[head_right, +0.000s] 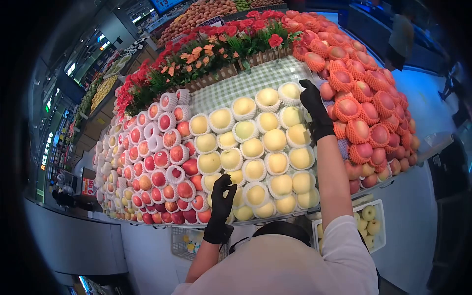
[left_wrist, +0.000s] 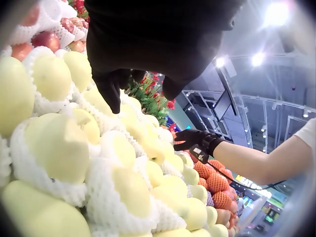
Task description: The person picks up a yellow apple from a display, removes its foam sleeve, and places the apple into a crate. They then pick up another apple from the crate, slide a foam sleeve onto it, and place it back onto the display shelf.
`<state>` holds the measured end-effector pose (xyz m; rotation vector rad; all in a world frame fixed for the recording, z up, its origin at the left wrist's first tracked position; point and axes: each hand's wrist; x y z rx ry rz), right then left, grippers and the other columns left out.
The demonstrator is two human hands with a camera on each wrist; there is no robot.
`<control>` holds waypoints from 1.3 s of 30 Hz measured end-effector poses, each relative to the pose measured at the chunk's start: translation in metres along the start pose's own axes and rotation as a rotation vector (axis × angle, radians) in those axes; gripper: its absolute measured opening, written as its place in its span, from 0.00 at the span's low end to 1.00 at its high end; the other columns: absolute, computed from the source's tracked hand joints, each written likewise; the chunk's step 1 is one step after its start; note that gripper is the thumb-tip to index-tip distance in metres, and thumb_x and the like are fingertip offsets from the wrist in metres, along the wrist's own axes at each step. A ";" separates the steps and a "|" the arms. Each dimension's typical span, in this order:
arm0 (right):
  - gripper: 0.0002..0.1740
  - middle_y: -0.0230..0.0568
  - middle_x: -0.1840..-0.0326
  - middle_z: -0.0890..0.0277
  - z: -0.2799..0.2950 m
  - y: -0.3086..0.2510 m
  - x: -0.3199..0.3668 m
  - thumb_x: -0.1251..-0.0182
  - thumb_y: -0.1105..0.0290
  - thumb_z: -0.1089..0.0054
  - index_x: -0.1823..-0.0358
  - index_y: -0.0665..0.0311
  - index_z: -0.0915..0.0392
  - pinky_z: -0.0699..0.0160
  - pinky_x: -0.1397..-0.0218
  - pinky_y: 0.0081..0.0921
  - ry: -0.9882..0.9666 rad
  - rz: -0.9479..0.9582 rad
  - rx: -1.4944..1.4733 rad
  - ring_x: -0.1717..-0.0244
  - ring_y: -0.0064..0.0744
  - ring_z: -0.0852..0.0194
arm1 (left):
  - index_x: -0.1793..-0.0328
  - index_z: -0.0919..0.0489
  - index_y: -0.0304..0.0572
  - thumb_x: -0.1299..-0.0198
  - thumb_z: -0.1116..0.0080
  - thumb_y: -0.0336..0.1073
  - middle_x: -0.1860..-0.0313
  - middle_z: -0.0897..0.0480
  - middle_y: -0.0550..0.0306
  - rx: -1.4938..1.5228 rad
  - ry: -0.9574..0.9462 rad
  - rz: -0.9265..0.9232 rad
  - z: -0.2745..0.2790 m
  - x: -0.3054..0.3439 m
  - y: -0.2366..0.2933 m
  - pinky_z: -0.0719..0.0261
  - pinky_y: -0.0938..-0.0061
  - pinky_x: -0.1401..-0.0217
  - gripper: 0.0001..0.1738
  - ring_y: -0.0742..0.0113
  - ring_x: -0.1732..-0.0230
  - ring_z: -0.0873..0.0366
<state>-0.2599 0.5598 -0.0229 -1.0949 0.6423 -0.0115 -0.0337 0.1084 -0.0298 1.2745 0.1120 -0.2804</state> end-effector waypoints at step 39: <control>0.06 0.33 0.79 0.22 0.007 -0.175 0.378 0.46 0.73 0.43 0.70 0.65 0.19 0.29 0.72 0.22 0.012 -0.583 -0.020 0.77 0.22 0.26 | 0.55 0.21 0.35 0.32 0.42 0.29 0.62 0.19 0.60 0.282 -0.243 -0.019 0.083 0.006 -0.031 0.25 0.76 0.54 0.05 0.74 0.60 0.24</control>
Point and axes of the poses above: each hand's wrist, its own x-axis away from the middle knuckle, its own z-axis out of the back of the hand, y = z × x
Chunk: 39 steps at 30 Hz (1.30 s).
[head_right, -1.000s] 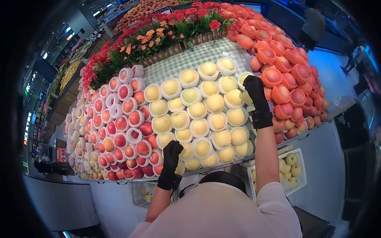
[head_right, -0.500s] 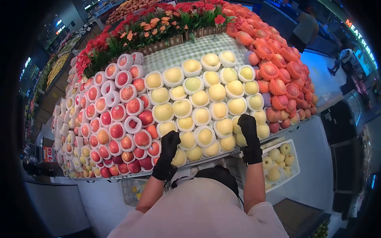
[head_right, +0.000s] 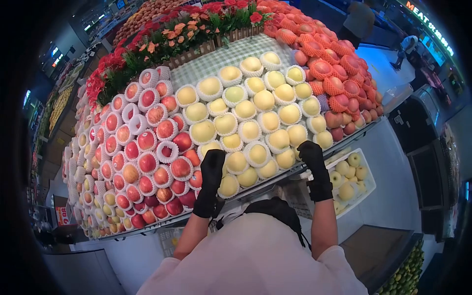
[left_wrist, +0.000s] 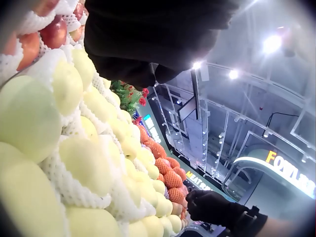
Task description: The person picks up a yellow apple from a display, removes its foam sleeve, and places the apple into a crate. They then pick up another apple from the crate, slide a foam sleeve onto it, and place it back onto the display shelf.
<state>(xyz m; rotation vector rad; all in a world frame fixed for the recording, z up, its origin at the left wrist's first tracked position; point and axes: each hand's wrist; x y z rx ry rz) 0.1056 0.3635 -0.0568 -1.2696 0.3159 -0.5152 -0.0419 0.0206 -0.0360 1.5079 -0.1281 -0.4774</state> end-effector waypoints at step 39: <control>0.11 0.36 0.51 0.27 0.192 0.141 0.220 0.28 0.65 0.50 0.52 0.64 0.24 0.37 0.35 0.28 0.357 -0.026 -0.329 0.45 0.30 0.31 | 0.59 0.21 0.34 0.30 0.43 0.35 0.69 0.23 0.63 -0.199 -0.628 0.279 -0.226 0.068 0.027 0.24 0.76 0.61 0.09 0.76 0.66 0.25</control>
Point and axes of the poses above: each hand's wrist, its own x-axis away from the middle knuckle, its own z-axis out of the back of the hand, y = z × x
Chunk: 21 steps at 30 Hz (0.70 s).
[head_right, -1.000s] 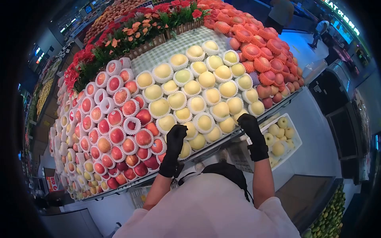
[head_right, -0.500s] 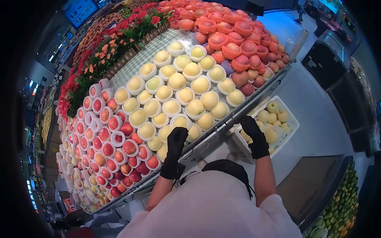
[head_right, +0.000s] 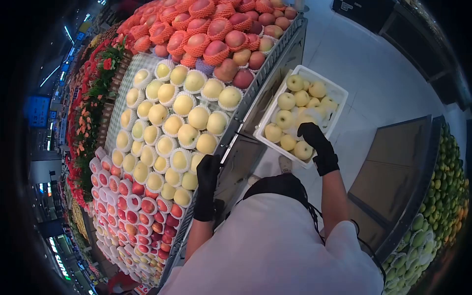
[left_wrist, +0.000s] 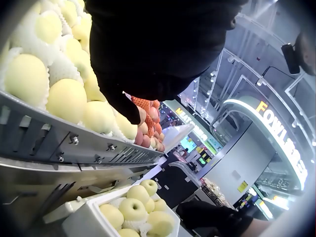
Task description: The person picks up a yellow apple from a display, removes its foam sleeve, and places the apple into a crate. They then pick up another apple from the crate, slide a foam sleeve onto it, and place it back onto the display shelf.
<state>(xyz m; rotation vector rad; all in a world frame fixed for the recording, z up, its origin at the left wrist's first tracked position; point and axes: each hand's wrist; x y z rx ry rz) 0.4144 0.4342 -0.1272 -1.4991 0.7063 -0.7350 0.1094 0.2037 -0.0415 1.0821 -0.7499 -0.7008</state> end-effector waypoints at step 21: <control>0.06 0.35 0.69 0.22 0.127 0.084 -0.094 0.33 0.69 0.42 0.63 0.65 0.21 0.24 0.62 0.30 0.053 0.081 0.496 0.66 0.31 0.23 | 0.68 0.23 0.38 0.30 0.43 0.37 0.80 0.26 0.65 -0.027 0.104 0.134 -0.061 -0.007 0.032 0.34 0.81 0.77 0.14 0.80 0.80 0.31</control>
Point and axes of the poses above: each hand's wrist, its own x-axis away from the middle knuckle, its own z-axis out of the back of the hand, y = z × x
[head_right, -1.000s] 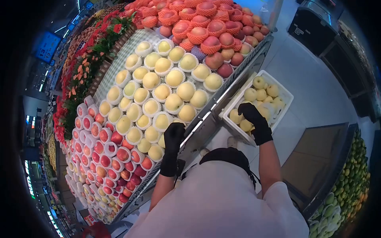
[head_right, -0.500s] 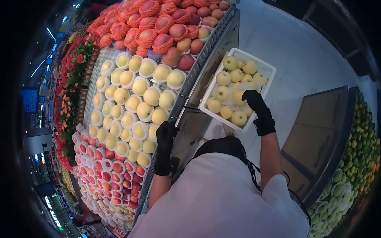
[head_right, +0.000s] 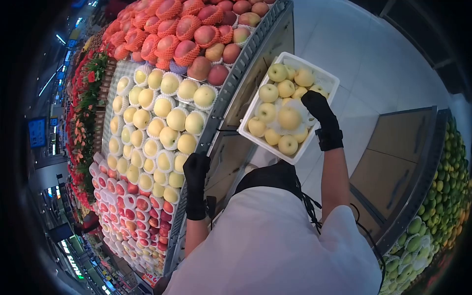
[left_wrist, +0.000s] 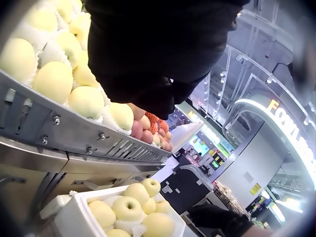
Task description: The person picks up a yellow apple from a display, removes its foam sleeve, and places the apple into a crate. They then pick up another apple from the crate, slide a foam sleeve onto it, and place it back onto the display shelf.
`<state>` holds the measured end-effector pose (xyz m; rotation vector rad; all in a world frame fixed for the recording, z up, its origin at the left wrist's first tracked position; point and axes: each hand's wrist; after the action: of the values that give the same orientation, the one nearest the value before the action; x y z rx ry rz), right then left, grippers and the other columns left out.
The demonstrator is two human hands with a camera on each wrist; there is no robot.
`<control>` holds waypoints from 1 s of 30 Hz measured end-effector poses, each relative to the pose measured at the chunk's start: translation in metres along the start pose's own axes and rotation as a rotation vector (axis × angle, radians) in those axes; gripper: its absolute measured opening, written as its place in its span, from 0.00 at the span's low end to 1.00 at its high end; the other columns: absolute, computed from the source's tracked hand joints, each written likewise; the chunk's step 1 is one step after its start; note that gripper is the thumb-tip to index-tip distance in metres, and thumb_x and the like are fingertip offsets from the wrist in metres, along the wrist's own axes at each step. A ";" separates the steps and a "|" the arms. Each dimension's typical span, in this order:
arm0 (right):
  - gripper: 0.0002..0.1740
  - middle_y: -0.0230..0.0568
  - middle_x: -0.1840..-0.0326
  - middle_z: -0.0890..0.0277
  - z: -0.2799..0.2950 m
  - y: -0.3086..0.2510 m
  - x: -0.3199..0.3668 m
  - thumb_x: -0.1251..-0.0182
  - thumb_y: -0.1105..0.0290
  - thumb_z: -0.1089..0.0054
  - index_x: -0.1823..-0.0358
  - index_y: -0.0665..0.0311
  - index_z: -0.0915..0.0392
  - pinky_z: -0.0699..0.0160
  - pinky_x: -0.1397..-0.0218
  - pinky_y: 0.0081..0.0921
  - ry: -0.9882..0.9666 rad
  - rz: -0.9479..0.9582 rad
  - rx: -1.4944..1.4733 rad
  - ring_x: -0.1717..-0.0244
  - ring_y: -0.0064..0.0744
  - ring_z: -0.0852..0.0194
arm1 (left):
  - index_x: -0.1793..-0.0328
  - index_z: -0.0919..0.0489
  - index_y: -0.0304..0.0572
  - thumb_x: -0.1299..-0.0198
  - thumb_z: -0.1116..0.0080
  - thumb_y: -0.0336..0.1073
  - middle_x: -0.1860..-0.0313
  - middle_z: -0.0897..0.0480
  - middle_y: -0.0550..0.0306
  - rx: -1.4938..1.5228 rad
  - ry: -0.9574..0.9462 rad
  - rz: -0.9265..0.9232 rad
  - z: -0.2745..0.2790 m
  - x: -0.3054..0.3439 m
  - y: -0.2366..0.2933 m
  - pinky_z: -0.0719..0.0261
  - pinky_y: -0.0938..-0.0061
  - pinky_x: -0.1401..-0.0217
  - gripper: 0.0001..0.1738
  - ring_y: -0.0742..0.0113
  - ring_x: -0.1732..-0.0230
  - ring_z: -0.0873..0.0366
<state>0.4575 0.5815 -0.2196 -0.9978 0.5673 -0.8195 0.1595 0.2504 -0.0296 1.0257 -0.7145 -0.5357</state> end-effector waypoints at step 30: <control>0.42 0.55 0.49 0.27 -0.097 -0.002 -0.161 0.57 0.68 0.25 0.37 0.59 0.34 0.18 0.49 0.48 0.022 -0.042 0.513 0.53 0.61 0.20 | 0.54 0.21 0.30 0.32 0.41 0.37 0.69 0.19 0.55 0.160 0.196 0.084 0.017 0.044 -0.023 0.21 0.73 0.66 0.13 0.69 0.70 0.20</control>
<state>0.2911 0.6633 -0.2527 -0.5319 0.3282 -0.9524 0.1744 0.2002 -0.0326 1.1742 -0.6295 -0.3034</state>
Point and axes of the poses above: each hand's wrist, its own x-axis away from the middle knuckle, its own z-axis out of the back of the hand, y = z × x
